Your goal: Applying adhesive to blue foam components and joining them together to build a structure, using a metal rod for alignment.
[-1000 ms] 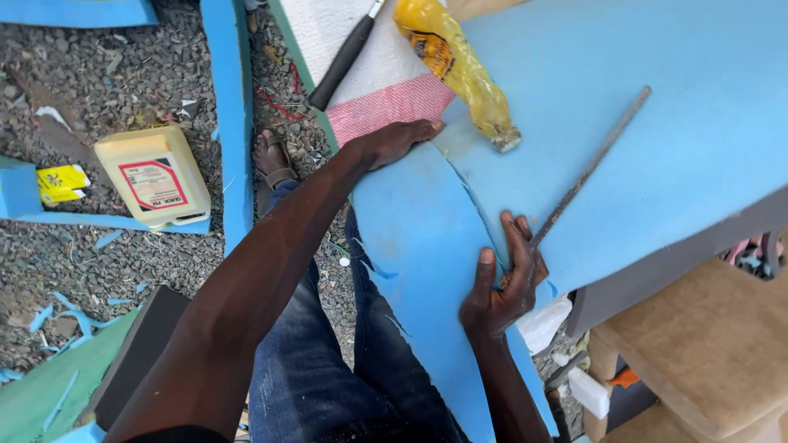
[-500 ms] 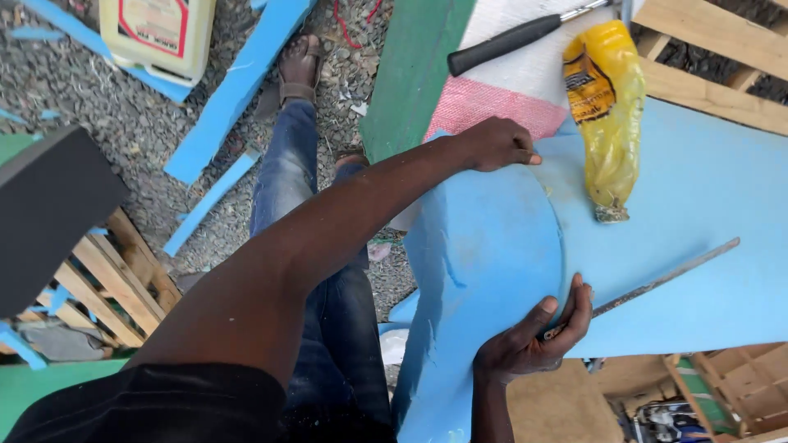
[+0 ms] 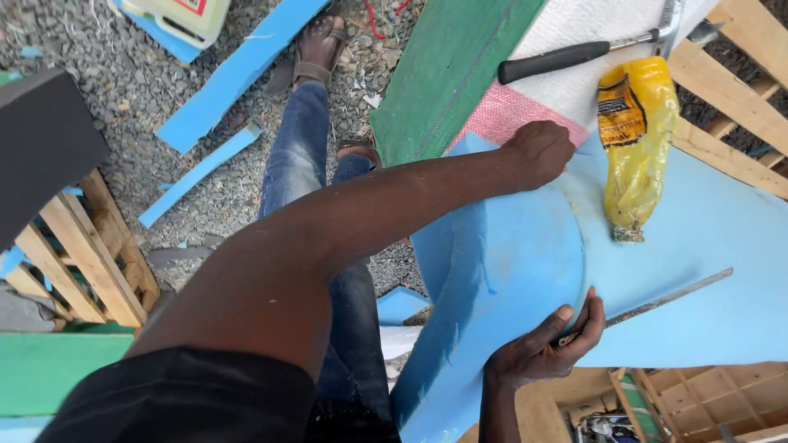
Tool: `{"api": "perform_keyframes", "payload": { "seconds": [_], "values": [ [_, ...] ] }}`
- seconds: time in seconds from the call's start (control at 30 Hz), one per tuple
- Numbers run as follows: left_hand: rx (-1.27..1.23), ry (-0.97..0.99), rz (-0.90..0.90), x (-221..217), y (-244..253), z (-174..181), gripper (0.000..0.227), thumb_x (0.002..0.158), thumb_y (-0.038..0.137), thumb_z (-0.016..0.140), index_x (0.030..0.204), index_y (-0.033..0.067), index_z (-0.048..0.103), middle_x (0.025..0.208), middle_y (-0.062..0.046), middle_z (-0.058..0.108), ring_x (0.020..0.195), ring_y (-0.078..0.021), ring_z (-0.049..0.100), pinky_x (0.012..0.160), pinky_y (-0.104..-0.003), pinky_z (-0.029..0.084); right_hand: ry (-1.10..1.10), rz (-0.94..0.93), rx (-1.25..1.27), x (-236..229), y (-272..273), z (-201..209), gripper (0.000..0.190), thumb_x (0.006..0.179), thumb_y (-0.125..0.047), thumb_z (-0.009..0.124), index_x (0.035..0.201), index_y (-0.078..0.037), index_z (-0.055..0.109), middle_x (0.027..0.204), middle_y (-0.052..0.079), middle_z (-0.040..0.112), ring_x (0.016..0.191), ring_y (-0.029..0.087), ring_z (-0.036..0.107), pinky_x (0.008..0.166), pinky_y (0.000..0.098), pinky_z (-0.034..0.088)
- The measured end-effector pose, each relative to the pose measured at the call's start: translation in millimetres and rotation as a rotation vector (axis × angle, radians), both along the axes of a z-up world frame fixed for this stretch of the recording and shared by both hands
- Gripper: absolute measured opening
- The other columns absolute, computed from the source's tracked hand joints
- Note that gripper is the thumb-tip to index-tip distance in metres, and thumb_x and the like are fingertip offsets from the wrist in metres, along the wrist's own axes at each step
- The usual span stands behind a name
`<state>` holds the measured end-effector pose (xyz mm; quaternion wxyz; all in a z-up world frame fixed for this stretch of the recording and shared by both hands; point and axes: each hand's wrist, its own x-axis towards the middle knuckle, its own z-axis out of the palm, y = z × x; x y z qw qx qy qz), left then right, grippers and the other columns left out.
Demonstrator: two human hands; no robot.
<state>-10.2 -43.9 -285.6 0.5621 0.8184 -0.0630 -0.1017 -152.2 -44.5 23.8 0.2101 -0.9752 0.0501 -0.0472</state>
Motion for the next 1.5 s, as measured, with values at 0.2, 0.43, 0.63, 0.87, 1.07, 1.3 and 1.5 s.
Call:
{"api": "perform_keyframes", "payload": {
  "seconds": [0.2, 0.43, 0.63, 0.87, 1.07, 1.3, 1.5],
  "values": [
    [0.194, 0.628, -0.546, -5.2, 93.8, 149.5, 0.094, 0.094, 0.076, 0.023, 0.125, -0.0009, 0.066, 0.130, -0.024, 0.065, 0.120, -0.0420, 0.060, 0.093, -0.050, 0.049, -0.065, -0.078, 0.071, 9.0, -7.6, 4.4, 0.037, 0.118, -0.022, 0.046, 0.145, 0.003, 0.048, 0.146, 0.023, 0.057, 0.142, 0.037, 0.052, 0.121, 0.0491, 0.047],
    [0.106, 0.684, -0.545, 8.3, 103.9, 189.5, 0.092, 0.101, 0.072, 0.020, 0.164, 0.0047, 0.025, 0.164, -0.027, 0.035, 0.152, -0.0453, 0.035, 0.123, -0.068, 0.021, 0.001, -0.257, 0.018, 17.8, -29.5, 8.5, 0.030, 0.112, -0.024, 0.054, 0.139, -0.010, 0.059, 0.138, 0.006, 0.068, 0.138, 0.029, 0.057, 0.116, 0.0398, 0.031],
    [0.026, 0.808, -0.550, 6.1, 86.9, 164.7, 0.087, 0.097, 0.080, 0.026, 0.164, 0.0247, 0.030, 0.140, -0.024, 0.060, 0.128, -0.0399, 0.061, 0.116, -0.058, 0.037, -0.044, -0.216, 0.047, 17.3, -40.8, 8.5, 0.028, 0.112, -0.022, 0.056, 0.137, -0.011, 0.062, 0.136, 0.005, 0.070, 0.135, 0.026, 0.060, 0.113, 0.0372, 0.033],
    [-0.156, 0.855, -0.481, 5.2, 89.7, 158.8, 0.092, 0.093, 0.083, 0.034, 0.160, 0.0200, 0.037, 0.158, -0.023, 0.047, 0.147, -0.0388, 0.046, 0.124, -0.054, 0.031, -0.044, -0.209, 0.010, 20.3, -35.9, -0.5, 0.030, 0.112, -0.023, 0.055, 0.136, -0.007, 0.062, 0.136, 0.007, 0.070, 0.136, 0.029, 0.060, 0.113, 0.0381, 0.034],
    [-0.212, 0.806, -0.382, -11.4, 83.4, 126.6, 0.085, 0.091, 0.088, 0.036, 0.155, 0.0327, 0.044, 0.146, -0.018, 0.057, 0.133, -0.0347, 0.060, 0.113, -0.052, 0.046, -0.014, -0.205, 0.010, 18.2, -28.2, 0.8, 0.033, 0.112, -0.024, 0.054, 0.138, -0.004, 0.059, 0.137, 0.011, 0.068, 0.137, 0.034, 0.057, 0.113, 0.0405, 0.031],
    [-0.123, 0.731, -0.352, -15.2, 90.4, 123.9, 0.081, 0.094, 0.084, 0.040, 0.154, 0.0307, 0.047, 0.146, -0.020, 0.052, 0.131, -0.0324, 0.060, 0.108, -0.049, 0.050, -0.034, -0.211, -0.007, 16.9, -18.0, -4.5, 0.032, 0.113, -0.023, 0.054, 0.137, -0.003, 0.060, 0.137, 0.014, 0.068, 0.138, 0.037, 0.056, 0.118, 0.0454, 0.029],
    [-0.244, 0.731, -0.377, -7.5, 98.6, 128.7, 0.100, 0.084, 0.079, 0.032, 0.161, 0.0160, 0.032, 0.165, -0.011, 0.036, 0.147, -0.0335, 0.041, 0.115, -0.047, 0.034, -0.025, -0.216, -0.037, 18.5, -4.4, -4.9, 0.034, 0.115, -0.027, 0.049, 0.138, -0.003, 0.056, 0.140, 0.015, 0.065, 0.144, 0.036, 0.053, 0.121, 0.0491, 0.042]
  ]
}}
